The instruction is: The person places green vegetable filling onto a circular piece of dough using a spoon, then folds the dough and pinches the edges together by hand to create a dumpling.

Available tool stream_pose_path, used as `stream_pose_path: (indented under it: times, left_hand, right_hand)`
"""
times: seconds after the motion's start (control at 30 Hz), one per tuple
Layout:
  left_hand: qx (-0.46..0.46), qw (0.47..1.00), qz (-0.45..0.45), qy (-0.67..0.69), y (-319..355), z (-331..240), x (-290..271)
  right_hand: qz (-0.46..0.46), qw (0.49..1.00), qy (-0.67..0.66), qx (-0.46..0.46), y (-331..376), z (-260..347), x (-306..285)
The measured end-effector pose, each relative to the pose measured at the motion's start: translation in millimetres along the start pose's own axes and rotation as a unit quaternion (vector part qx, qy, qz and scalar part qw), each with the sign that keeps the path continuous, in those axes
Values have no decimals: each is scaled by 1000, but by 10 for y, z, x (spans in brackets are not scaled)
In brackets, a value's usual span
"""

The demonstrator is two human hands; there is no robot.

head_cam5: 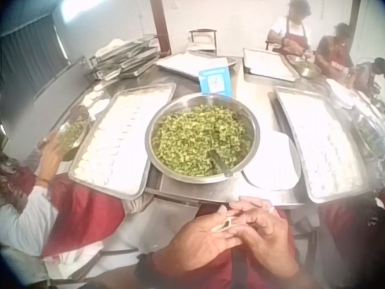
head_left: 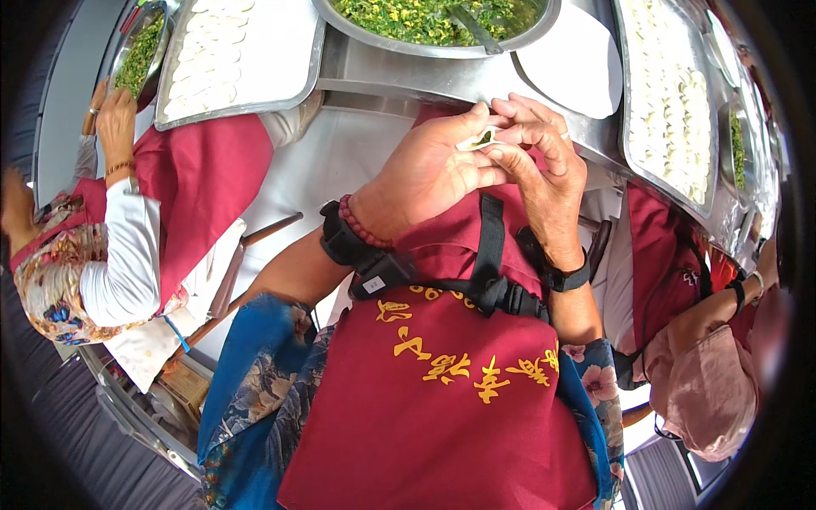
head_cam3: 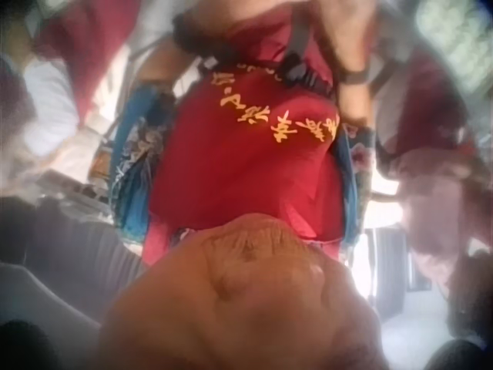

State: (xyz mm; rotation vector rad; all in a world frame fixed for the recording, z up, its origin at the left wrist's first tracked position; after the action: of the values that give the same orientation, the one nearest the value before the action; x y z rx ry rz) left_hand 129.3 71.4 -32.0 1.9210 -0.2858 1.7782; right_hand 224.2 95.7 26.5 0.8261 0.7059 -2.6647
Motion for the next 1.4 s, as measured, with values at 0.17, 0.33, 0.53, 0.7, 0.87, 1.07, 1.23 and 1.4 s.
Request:
stream_pose_path:
  times: [0.17,0.33,0.53,0.7,0.87,1.07,1.23,1.4]
  left_hand:
    - [-8,987,4,-161,34,-53,56]
    - [-14,999,17,-48,-10,-30,28]
    - [-7,998,-45,54,20,44,8]
    - [-10,992,39,117,-14,41,-115]
    - [28,999,-25,-5,9,38,23]
    - [25,989,34,-140,10,19,53]
    - [10,993,32,-117,1,33,37]
    - [-6,999,-12,33,-10,49,24]
  right_hand:
    - [-24,991,-76,107,-1,-4,8]
    - [-31,997,-30,56,-14,96,-28]
    - [-65,997,-52,-12,9,9,-65]
    - [-21,996,-53,71,-4,29,-11]
    - [-11,1000,13,-8,-3,34,-19]
    - [-30,997,-44,52,-1,50,-29]
    - [-60,977,-145,148,50,-18,55]
    - [-38,995,-92,27,46,-100,28]
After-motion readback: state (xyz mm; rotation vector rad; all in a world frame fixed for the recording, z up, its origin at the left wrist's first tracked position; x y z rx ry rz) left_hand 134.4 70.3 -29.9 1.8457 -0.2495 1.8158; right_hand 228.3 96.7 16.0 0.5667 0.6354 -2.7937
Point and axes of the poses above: each hand's wrist, its own y-axis away from the middle knuckle, its own x-axis out of the palm, z = x × y, the point moved 8 cm from there along -y, towards the middle knuckle, and after that the axes turned 13 degrees about y, right-handed, at the moved point
